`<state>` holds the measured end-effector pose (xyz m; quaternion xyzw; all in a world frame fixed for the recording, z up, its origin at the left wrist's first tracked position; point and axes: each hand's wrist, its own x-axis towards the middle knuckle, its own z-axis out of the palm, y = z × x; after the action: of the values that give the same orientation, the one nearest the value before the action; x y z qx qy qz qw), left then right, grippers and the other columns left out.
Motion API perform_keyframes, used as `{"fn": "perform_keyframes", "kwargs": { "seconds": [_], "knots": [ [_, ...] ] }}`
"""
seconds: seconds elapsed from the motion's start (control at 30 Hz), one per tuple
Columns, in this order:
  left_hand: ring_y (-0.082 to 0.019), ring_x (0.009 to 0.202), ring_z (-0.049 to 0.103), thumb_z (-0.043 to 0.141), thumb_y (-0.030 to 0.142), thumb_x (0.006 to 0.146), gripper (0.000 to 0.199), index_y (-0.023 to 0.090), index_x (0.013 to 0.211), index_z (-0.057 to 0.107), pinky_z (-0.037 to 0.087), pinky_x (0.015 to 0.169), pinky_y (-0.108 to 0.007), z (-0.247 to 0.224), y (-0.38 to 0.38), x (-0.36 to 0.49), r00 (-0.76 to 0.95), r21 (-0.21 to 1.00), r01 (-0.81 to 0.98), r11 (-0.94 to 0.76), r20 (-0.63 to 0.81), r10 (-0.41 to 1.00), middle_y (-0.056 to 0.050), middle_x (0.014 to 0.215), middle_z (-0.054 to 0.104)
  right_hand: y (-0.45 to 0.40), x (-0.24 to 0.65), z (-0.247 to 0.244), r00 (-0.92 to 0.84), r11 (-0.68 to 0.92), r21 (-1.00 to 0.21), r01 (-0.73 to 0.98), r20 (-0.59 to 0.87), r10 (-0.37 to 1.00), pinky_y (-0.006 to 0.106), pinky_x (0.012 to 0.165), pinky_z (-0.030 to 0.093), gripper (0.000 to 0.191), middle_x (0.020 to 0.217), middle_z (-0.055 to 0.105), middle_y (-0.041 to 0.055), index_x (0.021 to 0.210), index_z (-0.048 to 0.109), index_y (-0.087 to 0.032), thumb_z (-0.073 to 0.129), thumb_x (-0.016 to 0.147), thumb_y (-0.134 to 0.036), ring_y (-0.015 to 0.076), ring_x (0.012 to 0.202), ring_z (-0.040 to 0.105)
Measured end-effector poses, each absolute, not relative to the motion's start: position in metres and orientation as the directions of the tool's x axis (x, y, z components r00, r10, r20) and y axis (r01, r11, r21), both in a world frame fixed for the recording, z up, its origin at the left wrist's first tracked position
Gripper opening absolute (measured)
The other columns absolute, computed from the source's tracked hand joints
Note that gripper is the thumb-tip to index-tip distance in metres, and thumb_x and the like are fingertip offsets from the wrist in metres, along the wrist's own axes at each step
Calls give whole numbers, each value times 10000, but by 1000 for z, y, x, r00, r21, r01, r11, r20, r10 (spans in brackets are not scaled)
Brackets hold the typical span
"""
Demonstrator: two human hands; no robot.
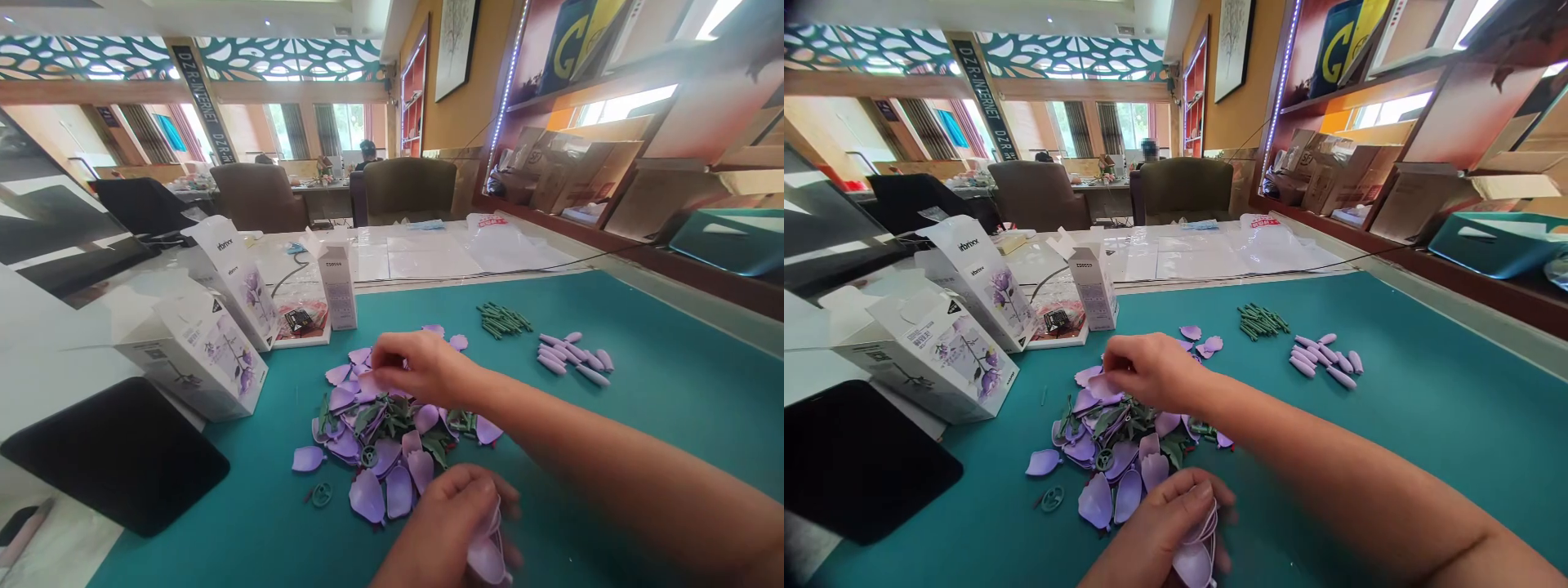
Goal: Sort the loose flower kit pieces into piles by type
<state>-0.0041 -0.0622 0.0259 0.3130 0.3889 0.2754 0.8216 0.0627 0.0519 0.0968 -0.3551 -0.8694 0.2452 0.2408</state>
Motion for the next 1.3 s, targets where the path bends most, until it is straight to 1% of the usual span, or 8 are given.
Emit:
{"fn": "perform_keyframes", "kwargs": {
  "seconds": [0.1, 0.2, 0.4, 0.53, 0.73, 1.0, 1.17, 1.3],
  "knots": [
    [-88, 506, 513, 639, 596, 610, 487, 170, 833, 562, 338, 378, -205, 22, -62, -2, 532, 715, -245, 655, -465, 707, -31, 836, 564, 36, 93, 105, -652, 537, -744, 397, 184, 736, 194, 573, 380, 41, 711, 599, -26, 816, 596, -171, 562, 804, -150, 80, 629, 506],
    [-99, 502, 522, 592, 639, 653, 510, 170, 850, 569, 355, 356, -209, 26, -59, -1, 457, 635, -279, 720, -572, 682, -21, 797, 565, 22, 115, 112, -700, 477, -793, 380, 91, 709, 197, 584, 423, 46, 756, 622, -1, 819, 609, -163, 563, 818, -168, 92, 657, 540],
    [-130, 544, 549, 354, 776, 752, 679, 178, 968, 590, 423, 374, -245, 34, -58, -2, 412, 511, -463, 724, -599, 687, -19, 793, 579, 2, 133, 119, -810, 586, -701, 407, 20, 586, 219, 720, 453, 116, 823, 658, 8, 831, 676, -205, 583, 833, -135, 120, 803, 587],
    [-148, 550, 555, 401, 793, 712, 679, 198, 972, 598, 436, 436, -252, 27, -59, -4, 435, 489, -502, 713, -570, 697, 6, 649, 546, 1, 135, 119, -865, 652, -651, 389, -15, 501, 227, 803, 443, 140, 869, 657, 21, 870, 705, -210, 589, 844, -136, 133, 894, 579],
    [-114, 581, 576, 609, 659, 697, 518, 173, 876, 607, 381, 464, -219, 27, -59, -5, 410, 544, -461, 701, -570, 712, -24, 834, 616, 17, 151, 119, -737, 609, -651, 454, 109, 667, 209, 707, 452, 139, 861, 639, 22, 901, 694, -182, 560, 869, -193, 112, 803, 581],
    [-103, 555, 569, 735, 675, 515, 619, 168, 852, 619, 348, 506, -229, 15, -59, -7, 448, 682, -398, 614, -440, 778, -13, 826, 608, 68, 159, 96, -455, 388, -707, 591, 105, 884, 220, 601, 424, 152, 771, 640, 14, 892, 665, -156, 535, 851, -223, 107, 672, 542],
    [-78, 535, 521, 828, 571, 435, 603, 172, 830, 609, 340, 528, -225, 9, -58, -6, 491, 673, -376, 637, -438, 753, 5, 772, 594, 95, 116, 87, -496, 482, -591, 647, 155, 855, 214, 662, 419, 169, 863, 671, 26, 897, 687, -162, 526, 851, -175, 109, 753, 574],
    [-87, 554, 491, 810, 569, 460, 551, 164, 778, 614, 333, 519, -226, 3, -56, -6, 493, 710, -344, 614, -420, 762, 3, 722, 581, 104, 64, 85, -679, 674, -355, 648, 132, 722, 224, 745, 421, 213, 990, 665, 49, 975, 699, -176, 518, 862, -167, 127, 860, 591]
  ]
}}
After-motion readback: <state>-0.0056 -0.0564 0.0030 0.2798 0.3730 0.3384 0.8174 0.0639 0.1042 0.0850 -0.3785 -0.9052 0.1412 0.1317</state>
